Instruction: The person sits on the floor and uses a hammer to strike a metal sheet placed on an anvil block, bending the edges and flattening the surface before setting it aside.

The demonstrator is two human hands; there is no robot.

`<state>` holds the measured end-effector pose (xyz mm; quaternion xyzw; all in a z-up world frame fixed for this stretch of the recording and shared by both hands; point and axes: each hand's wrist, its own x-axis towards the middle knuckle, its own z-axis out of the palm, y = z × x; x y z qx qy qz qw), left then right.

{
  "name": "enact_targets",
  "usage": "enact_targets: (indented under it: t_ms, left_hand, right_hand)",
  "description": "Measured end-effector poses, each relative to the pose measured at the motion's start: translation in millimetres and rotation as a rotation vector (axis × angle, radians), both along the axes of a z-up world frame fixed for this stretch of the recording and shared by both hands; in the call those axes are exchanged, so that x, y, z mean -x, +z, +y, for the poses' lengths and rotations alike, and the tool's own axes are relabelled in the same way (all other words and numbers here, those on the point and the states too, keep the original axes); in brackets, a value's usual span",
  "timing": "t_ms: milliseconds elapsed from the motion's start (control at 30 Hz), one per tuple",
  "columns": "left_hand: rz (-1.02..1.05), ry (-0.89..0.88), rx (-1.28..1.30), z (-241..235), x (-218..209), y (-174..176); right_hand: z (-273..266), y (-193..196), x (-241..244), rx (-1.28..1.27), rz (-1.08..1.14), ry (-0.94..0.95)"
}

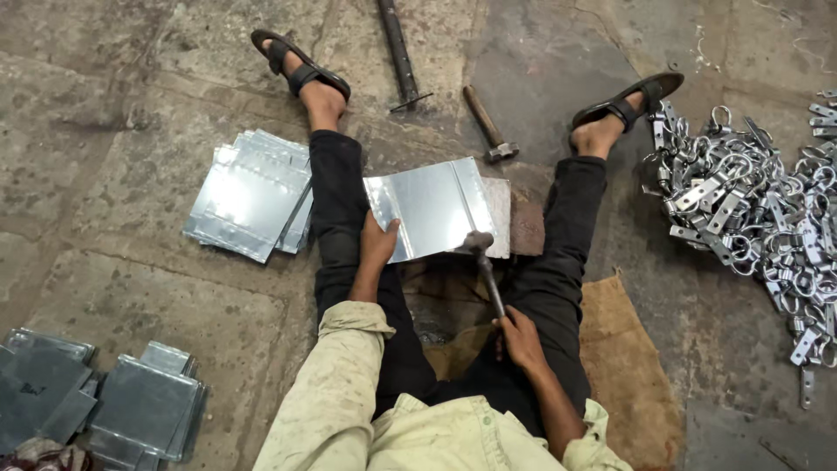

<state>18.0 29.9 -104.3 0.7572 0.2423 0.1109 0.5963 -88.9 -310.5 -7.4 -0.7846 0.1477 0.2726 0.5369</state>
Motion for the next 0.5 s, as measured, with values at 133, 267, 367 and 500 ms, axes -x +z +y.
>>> enact_targets:
  t_ms: [133, 267, 367, 500]
  left_hand:
    - [-0.103, -0.051, 0.294, 2.9, -3.6, -21.6]
    - [-0.225, -0.074, 0.397, 3.5, -9.4, -42.9]
    - [-0.236, -0.042, 0.378, -1.3, -10.9, -56.1]
    - [-0.313, -0.062, 0.195, 1.4, -11.2, -57.3]
  right_hand:
    - [5.1, -9.8, 3.1, 0.046, -0.178, 0.156]
    - [11.6, 25.3, -0.4, 0.152, -0.287, 0.176]
    - [8.4, 70.8, 1.7, 0.159, -0.472, 0.117]
    - [-45.2, 151.7, -5.5, -0.301, -0.927, -0.017]
